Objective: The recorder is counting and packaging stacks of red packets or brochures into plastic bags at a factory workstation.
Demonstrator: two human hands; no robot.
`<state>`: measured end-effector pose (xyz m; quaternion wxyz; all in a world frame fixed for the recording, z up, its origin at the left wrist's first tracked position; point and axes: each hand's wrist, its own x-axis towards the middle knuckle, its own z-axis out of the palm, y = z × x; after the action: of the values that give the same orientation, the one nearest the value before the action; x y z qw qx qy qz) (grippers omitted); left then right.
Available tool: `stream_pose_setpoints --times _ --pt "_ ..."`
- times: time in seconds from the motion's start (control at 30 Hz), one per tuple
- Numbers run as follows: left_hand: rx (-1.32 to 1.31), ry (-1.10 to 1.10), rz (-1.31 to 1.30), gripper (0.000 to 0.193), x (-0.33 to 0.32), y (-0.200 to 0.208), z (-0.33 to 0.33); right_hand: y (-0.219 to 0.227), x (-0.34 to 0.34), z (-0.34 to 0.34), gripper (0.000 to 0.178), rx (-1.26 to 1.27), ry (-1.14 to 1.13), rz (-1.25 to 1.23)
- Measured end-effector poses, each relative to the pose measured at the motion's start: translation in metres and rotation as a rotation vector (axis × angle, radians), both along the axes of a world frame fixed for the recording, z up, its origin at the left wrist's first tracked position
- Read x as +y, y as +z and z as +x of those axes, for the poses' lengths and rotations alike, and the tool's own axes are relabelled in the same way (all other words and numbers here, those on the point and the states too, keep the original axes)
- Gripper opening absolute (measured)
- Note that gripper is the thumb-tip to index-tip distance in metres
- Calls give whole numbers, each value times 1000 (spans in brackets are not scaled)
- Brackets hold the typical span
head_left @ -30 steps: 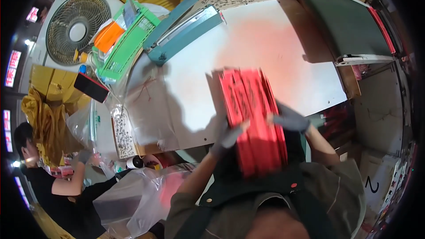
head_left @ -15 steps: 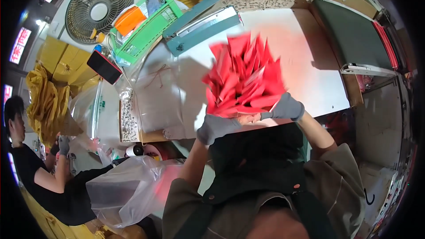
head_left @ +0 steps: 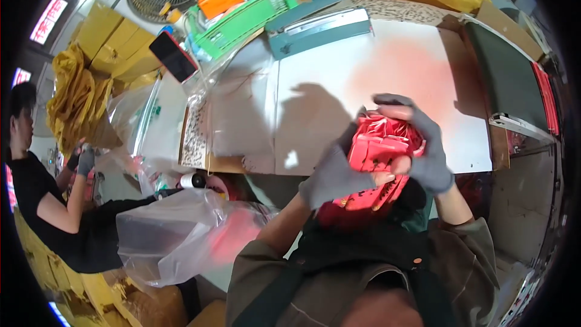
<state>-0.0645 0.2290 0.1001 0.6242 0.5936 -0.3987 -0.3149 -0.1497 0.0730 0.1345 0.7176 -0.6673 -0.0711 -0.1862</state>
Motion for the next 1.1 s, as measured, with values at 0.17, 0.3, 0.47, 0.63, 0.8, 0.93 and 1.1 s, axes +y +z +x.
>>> stream_pose_setpoints --times 0.17,0.3,0.47,0.63,0.8,0.93,1.1 --pt "367 86 31 57 6 -77 -10 -71 -17 47 27 441 411 -103" --pt "59 132 108 52 88 -93 57 -61 -1 66 18 485 435 -320" --pt "-472 615 867 24 218 -118 188 -69 8 71 17 452 412 -275" --pt "-741 814 758 18 229 -131 207 -68 13 77 18 478 429 -260" --pt "461 996 -241 25 138 -69 132 -82 7 70 27 504 311 -196" --pt "-168 573 0 16 85 -84 53 -72 25 82 28 414 391 -175" --pt "241 609 -127 11 76 -97 48 -80 14 83 17 395 457 -332"
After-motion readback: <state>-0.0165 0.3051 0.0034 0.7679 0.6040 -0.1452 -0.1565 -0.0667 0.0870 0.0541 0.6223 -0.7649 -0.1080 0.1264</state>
